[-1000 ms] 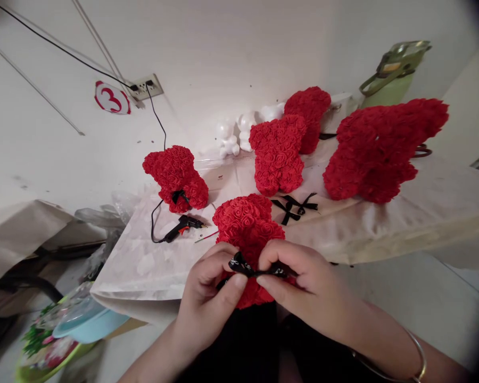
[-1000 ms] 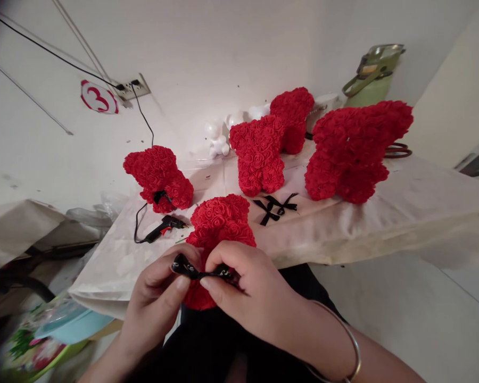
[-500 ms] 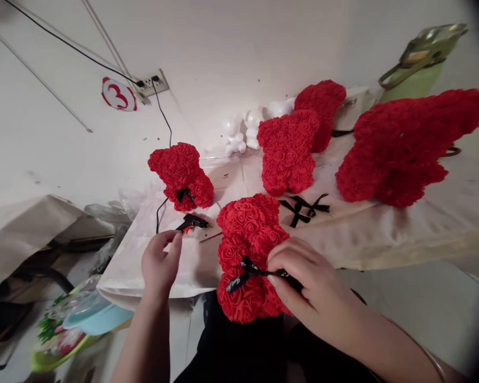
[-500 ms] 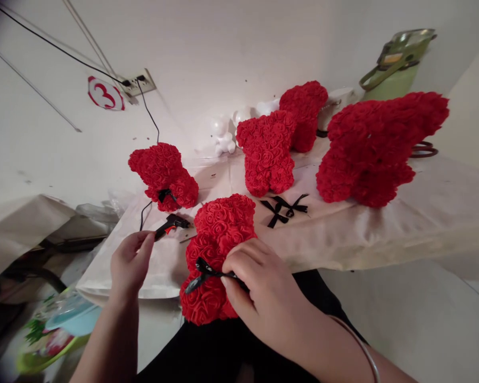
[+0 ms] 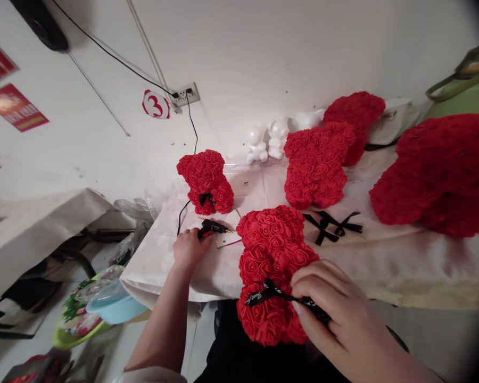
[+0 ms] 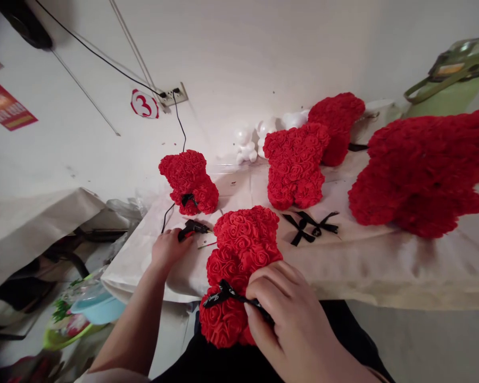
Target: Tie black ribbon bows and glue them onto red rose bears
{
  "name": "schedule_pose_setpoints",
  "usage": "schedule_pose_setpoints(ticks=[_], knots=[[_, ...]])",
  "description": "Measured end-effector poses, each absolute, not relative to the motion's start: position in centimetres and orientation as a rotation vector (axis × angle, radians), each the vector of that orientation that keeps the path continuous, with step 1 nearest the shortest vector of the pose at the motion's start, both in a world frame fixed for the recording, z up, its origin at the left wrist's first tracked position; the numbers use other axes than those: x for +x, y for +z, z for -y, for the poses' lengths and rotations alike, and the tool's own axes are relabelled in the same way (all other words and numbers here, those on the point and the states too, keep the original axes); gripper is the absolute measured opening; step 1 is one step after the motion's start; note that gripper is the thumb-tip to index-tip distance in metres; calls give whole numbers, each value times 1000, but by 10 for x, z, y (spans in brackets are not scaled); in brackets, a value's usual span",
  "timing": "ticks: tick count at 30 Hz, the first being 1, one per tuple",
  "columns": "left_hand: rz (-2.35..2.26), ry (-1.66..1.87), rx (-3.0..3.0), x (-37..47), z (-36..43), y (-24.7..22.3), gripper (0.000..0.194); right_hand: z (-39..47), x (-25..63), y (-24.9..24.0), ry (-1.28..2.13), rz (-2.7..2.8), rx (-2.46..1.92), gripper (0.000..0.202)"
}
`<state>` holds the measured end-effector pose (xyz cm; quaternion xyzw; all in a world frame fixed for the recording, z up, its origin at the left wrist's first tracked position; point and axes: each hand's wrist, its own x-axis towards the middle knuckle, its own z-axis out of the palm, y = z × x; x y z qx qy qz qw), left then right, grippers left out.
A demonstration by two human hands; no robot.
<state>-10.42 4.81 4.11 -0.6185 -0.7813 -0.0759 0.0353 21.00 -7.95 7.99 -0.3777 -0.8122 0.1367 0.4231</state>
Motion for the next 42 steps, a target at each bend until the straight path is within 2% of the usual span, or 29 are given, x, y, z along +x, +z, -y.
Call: schedule_pose_setpoints(ticks=[6,12,14,17,20,27,42], knots=[[2502,-323,-1877,-106,-38,41,42,80,212,79,323,2029,-914,16],[2532,-609,-1825,-104,-4,63,43,81,213,76,384,1997,-890,16],[2451,-776,-1889,-100,10,74,42,82,213,76,396,1979,-883,16],[2114,-1262,-2100,-89,27,87,41,82,212,76,403,1962,-867,15],[1838,-1432,-2292,-73,40,94,40,82,212,76,406,1936,-850,16],[1627,-1195,-2420,-47,47,91,40,80,213,76,393,1938,-808,17],[1506,-979,-2421,-42,47,88,41,80,215,75,416,1929,-777,16]])
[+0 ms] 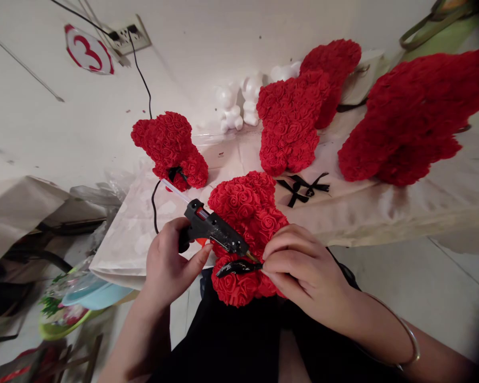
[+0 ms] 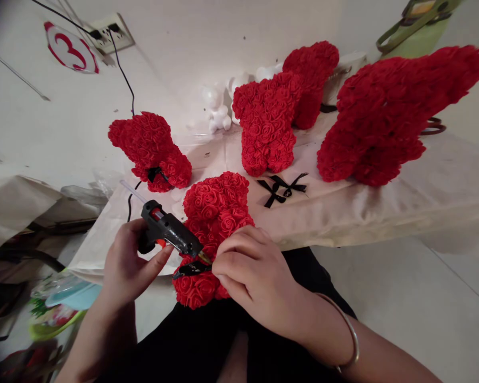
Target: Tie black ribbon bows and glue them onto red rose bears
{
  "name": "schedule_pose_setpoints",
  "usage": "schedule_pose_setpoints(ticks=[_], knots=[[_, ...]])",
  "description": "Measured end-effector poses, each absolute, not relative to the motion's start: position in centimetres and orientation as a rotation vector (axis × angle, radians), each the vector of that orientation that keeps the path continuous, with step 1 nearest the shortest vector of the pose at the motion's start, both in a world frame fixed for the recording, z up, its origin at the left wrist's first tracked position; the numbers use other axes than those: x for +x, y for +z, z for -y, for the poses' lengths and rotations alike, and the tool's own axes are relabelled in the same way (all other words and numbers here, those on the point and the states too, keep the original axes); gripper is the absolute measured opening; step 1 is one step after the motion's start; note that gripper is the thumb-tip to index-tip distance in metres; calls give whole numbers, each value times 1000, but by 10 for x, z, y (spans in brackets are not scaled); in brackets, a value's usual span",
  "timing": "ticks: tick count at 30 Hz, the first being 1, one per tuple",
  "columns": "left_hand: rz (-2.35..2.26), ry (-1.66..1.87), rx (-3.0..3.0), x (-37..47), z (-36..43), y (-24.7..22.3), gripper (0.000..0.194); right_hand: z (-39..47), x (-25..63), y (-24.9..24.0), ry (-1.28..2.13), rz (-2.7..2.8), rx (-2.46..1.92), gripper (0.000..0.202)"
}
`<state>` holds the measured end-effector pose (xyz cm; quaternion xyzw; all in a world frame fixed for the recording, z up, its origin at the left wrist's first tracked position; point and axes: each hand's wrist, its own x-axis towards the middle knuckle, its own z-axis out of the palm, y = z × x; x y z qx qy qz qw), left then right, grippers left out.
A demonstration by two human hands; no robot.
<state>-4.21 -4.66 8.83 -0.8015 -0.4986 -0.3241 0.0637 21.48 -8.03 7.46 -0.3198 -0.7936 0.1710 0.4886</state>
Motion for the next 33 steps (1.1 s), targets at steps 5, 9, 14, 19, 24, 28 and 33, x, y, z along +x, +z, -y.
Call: schedule_pose_setpoints(ticks=[5,9,14,19,24,28,33], knots=[[1589,-1023,-2423,-46,48,88,40,80,216,73,415,1924,-773,16],[1625,-1071,-2450,-47,47,86,40,80,216,72,426,1924,-787,16],[1590,-1031,-2482,-43,48,87,40,80,216,73,432,1938,-791,15],[1778,-1026,-2337,-49,42,86,41,80,216,73,420,1928,-782,16],[2219,-903,-1901,-72,23,79,48,80,217,71,423,1918,-781,15],[2482,-655,-1621,-92,7,65,51,80,217,68,412,1906,-788,16],[2548,-434,-1654,-97,-5,43,54,79,215,67,425,1921,-770,16]])
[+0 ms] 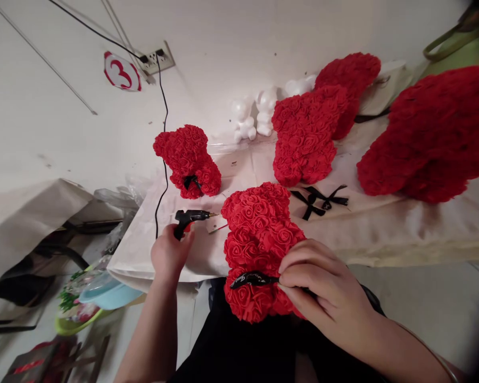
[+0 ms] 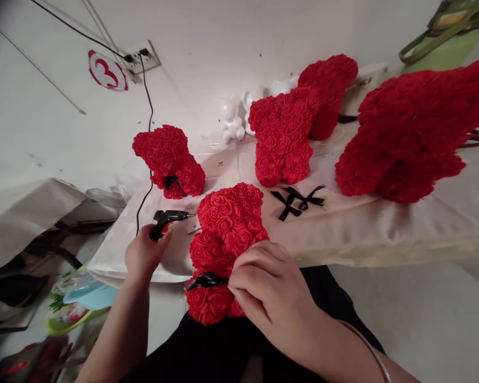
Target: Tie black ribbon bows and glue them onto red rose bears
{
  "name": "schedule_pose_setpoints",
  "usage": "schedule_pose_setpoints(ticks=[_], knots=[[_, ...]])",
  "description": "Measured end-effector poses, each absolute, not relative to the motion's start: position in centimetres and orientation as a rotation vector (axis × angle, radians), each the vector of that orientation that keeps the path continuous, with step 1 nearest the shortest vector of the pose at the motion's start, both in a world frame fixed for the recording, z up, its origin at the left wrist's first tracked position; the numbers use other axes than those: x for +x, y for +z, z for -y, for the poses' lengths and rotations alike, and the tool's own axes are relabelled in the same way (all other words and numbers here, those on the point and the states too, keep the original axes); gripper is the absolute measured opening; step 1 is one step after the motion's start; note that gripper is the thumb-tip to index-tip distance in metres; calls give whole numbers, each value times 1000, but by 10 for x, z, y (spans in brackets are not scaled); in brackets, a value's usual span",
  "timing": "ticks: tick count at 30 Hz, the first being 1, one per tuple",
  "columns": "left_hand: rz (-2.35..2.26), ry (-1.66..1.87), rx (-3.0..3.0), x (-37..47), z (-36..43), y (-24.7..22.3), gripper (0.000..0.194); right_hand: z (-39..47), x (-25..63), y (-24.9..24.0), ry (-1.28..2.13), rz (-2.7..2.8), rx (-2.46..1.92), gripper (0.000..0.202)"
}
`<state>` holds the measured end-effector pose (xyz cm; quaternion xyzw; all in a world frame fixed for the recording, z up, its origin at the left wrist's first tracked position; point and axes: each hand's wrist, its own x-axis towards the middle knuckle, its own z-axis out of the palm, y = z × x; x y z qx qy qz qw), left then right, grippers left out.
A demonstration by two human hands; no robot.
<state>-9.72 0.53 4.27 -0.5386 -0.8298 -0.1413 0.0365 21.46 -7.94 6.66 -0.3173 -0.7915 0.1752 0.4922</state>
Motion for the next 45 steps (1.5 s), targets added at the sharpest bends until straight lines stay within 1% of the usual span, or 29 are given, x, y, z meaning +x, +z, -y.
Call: schedule_pose_setpoints(ticks=[4,9,11,13,15,17,19,21,23,25,26,31,33,36,40,45], knots=[[2498,-389,-1768,-91,-11,32,57,80,214,68,417,1920,-780,17],[2370,-435,-1887,-92,-12,32,49,79,214,66,408,1910,-785,17],[2301,-588,-1934,-90,-3,41,44,79,213,65,410,1908,-783,16],[2191,-839,-2058,-81,13,57,36,78,213,66,411,1908,-786,15],[1988,-1079,-2277,-64,35,78,28,78,212,67,408,1905,-789,15],[1673,-1153,-2560,-42,57,100,24,79,211,68,403,1906,-790,15],[1342,-1071,-2810,-20,73,117,30,79,210,69,395,1905,-789,14],[1187,-1006,-2865,-1,81,125,35,80,210,70,390,1907,-790,14],[1145,-986,-2869,11,80,125,24,80,210,70,394,1911,-798,13],[1149,-996,-2893,17,76,121,11,80,210,70,401,1920,-807,12],[1158,-1010,-2910,18,73,120,8,81,211,70,406,1921,-812,12],[1344,-1145,-2763,10,60,119,6,81,212,68,426,1866,-834,19],[1423,-1136,-2668,8,53,121,4,81,211,67,418,1853,-842,20],[1457,-1012,-2631,12,39,122,6,81,211,67,403,1861,-852,20],[1456,-734,-2628,25,25,122,7,81,210,67,391,1869,-851,19],[1508,-511,-2446,41,21,121,6,80,209,67,384,1872,-847,15]])
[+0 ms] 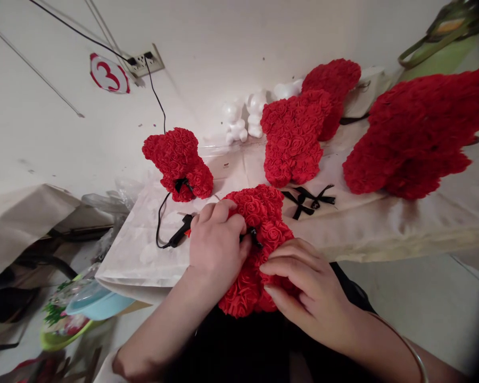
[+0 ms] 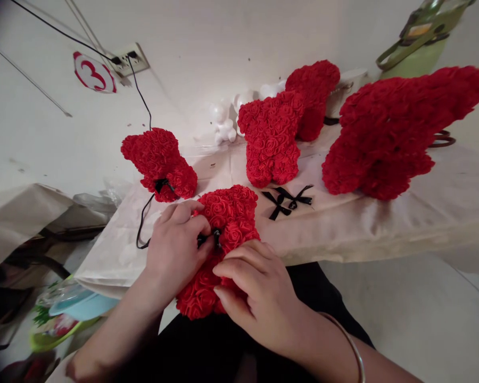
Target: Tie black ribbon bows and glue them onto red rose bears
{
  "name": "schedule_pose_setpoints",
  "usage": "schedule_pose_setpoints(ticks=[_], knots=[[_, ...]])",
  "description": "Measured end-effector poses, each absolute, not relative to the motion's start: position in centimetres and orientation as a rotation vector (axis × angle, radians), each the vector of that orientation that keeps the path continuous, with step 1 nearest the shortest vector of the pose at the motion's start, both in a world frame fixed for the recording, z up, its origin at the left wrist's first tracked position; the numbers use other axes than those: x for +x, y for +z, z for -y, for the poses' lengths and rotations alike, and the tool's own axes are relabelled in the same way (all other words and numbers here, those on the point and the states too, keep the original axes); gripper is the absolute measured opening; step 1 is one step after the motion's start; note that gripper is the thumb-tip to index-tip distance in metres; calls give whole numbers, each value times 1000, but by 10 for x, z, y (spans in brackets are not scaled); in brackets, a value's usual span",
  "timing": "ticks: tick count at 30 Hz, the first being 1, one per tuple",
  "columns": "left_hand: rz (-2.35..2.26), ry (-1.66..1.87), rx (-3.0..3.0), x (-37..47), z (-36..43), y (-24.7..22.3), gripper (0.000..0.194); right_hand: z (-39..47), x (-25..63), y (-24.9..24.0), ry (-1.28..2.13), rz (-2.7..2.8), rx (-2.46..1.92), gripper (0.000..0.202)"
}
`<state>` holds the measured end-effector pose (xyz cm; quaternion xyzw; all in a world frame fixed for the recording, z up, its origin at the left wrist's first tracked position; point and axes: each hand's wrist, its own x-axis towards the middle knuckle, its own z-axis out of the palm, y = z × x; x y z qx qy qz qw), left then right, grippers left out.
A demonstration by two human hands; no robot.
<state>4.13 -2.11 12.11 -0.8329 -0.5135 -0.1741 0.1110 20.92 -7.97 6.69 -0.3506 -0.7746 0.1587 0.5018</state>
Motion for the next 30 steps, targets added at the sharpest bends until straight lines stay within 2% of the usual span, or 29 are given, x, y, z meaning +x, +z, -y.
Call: schedule_pose_setpoints(ticks=[4,9,12,15,19,30], knots=[[1549,-487,-2426,43,21,122,12,79,209,66,392,1852,-849,16],[1486,-841,-2516,23,31,125,21,78,211,64,400,1851,-838,18],[1371,-918,-2522,16,43,127,20,77,212,63,423,1835,-835,18],[1289,-759,-2588,18,51,127,25,77,212,63,422,1846,-831,19],[1402,-512,-2637,25,51,123,28,77,210,64,413,1858,-834,19],[1458,-373,-2560,34,53,122,25,78,207,65,380,1874,-805,17]])
